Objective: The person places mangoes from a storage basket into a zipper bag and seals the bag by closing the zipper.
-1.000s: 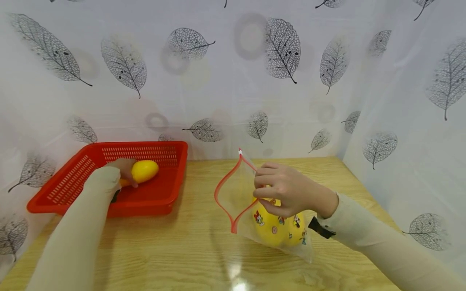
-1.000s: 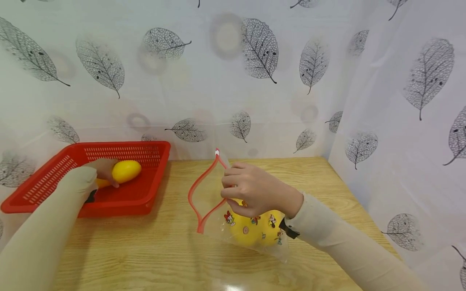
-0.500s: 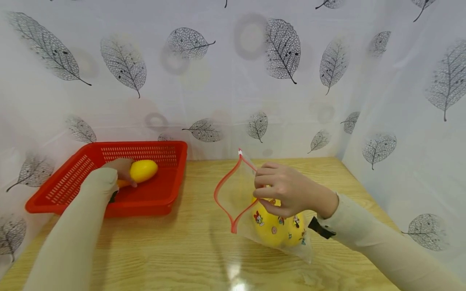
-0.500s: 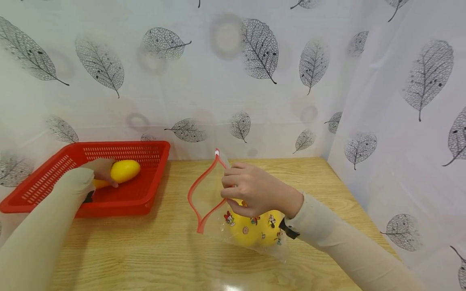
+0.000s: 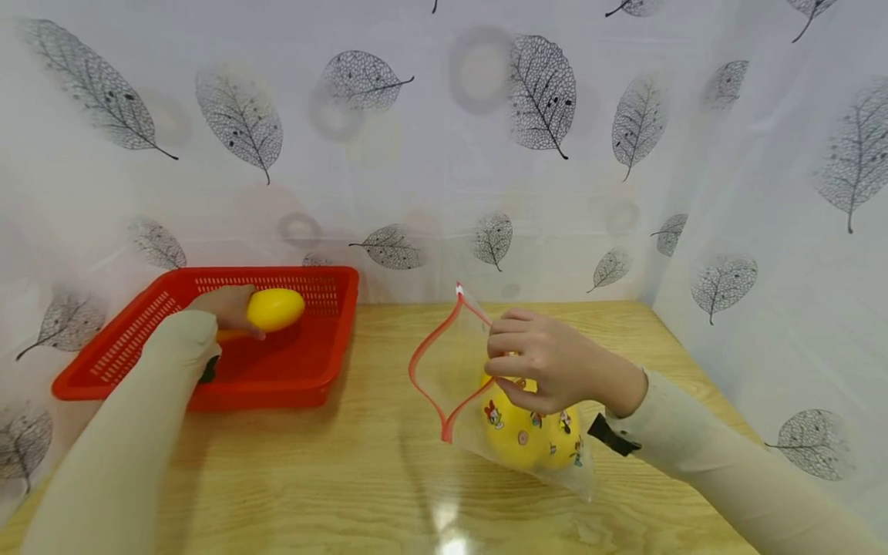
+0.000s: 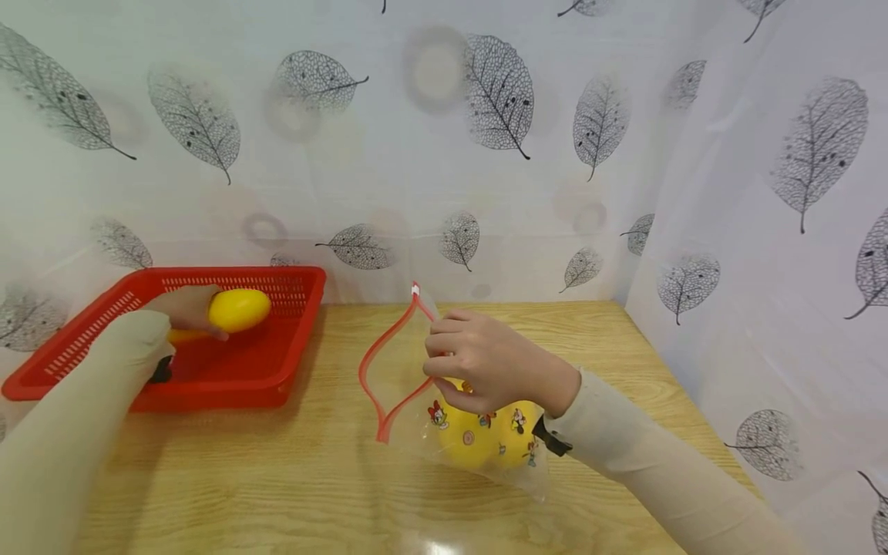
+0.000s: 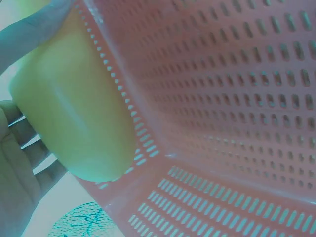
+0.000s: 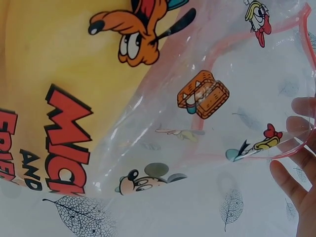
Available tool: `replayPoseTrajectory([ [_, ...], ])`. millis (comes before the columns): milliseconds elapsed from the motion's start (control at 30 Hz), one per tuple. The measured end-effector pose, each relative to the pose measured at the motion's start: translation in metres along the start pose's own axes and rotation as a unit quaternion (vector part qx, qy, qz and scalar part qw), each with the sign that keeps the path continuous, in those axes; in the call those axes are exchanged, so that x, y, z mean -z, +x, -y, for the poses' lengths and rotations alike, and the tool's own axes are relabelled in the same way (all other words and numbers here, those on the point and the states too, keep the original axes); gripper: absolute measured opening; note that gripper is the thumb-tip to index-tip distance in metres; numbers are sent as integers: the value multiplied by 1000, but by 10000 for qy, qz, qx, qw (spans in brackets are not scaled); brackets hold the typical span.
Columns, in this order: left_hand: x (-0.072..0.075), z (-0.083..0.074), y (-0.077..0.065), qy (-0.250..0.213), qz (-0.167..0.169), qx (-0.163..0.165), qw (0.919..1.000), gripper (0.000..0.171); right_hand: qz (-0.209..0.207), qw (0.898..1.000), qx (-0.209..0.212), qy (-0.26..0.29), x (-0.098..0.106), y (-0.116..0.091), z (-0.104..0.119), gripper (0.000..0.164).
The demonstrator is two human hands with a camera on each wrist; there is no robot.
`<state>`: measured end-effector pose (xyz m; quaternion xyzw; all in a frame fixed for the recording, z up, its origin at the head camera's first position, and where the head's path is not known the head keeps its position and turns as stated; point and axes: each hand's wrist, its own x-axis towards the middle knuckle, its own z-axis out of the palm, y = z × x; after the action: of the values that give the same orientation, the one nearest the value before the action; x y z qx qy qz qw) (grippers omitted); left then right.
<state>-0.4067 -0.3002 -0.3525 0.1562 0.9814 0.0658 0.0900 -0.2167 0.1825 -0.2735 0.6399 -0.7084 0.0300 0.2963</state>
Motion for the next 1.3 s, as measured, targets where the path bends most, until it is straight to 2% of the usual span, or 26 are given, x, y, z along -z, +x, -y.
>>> replayPoseTrajectory([
  [100,7,-3,0,-55,-78,55,9999,102,-1,10000,-4,28,1,1,0,23],
  [267,18,-9,-3,-223,-137,175,9995,93,4,10000,-27,67,1,1,0,24],
  [400,27,-16,-8,-151,-351,86,9992,97,1,10000,-41,76,1,1,0,24],
  [567,36,-20,-14,150,-559,-36,9983,105,-18,10000,-38,67,2,1,0,24],
  [900,47,-28,-23,404,-911,-268,9947,98,-25,9999,-56,81,1,0,0,24],
  [1100,54,-45,-37,425,-1111,-350,9923,94,-37,10000,-46,57,1,0,0,25],
  [1300,55,-64,-51,478,-1381,-587,9875,88,-42,10000,-32,54,0,0,0,26],
])
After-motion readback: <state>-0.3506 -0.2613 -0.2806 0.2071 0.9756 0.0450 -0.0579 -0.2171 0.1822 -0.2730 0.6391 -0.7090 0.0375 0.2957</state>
